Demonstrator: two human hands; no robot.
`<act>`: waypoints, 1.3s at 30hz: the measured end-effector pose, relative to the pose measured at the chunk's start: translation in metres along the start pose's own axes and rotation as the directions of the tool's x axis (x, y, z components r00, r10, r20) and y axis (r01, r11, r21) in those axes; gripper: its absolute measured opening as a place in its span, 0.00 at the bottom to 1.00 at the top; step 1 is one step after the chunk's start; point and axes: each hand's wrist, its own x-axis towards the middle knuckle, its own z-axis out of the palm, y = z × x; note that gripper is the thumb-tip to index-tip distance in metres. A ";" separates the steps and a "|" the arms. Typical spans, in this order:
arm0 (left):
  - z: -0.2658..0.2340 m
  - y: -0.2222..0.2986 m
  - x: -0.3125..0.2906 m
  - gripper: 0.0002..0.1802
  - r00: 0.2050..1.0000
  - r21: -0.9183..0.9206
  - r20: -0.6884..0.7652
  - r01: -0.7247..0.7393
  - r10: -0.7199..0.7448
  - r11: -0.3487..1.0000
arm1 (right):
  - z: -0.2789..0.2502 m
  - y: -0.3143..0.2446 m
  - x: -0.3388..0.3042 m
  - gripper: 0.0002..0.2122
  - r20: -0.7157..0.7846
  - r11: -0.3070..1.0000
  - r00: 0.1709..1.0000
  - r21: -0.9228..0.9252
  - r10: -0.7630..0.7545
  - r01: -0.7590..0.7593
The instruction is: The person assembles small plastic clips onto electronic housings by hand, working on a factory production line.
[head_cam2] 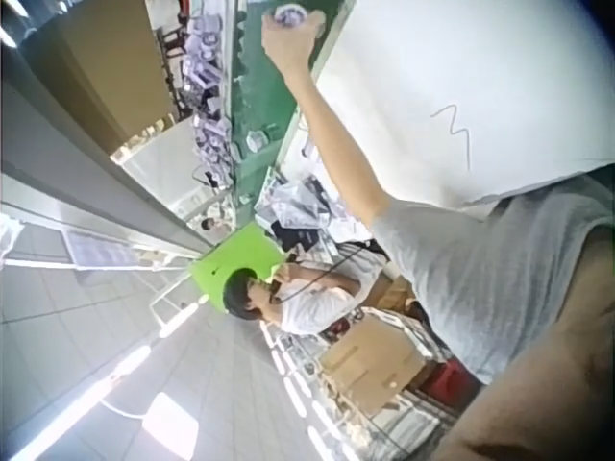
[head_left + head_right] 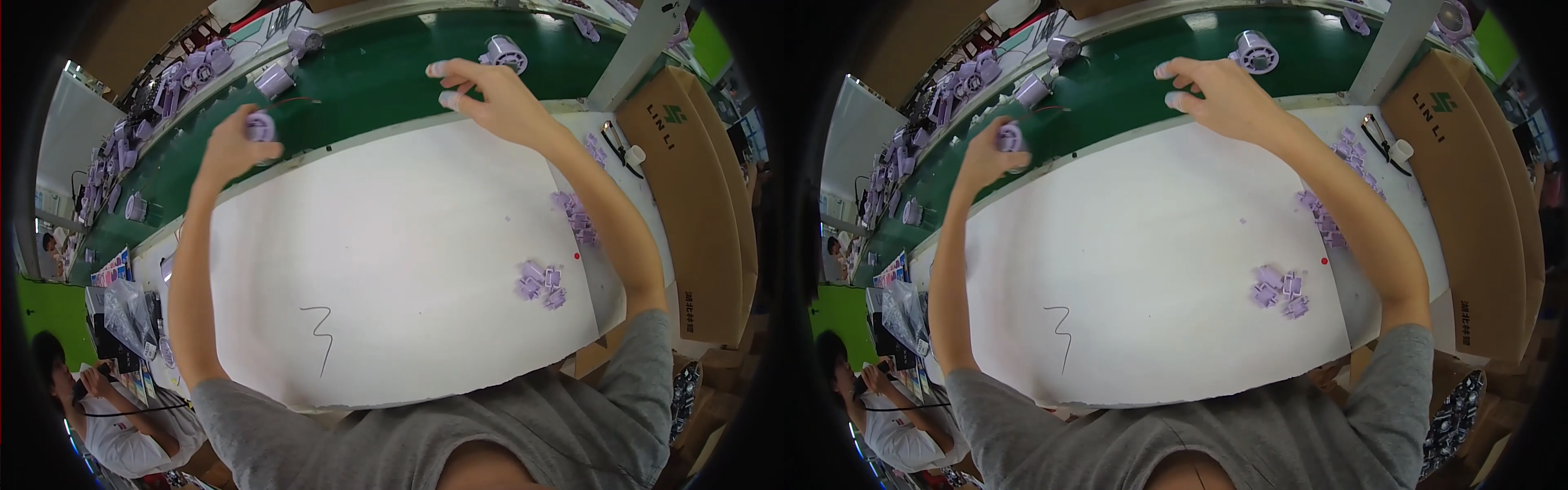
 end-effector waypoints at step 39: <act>-0.054 0.018 -0.149 0.48 0.964 -0.385 0.133 -0.165 0.231 0.908 | 0.197 0.048 0.280 0.25 -0.148 0.868 0.989 -0.492 -0.016 -0.060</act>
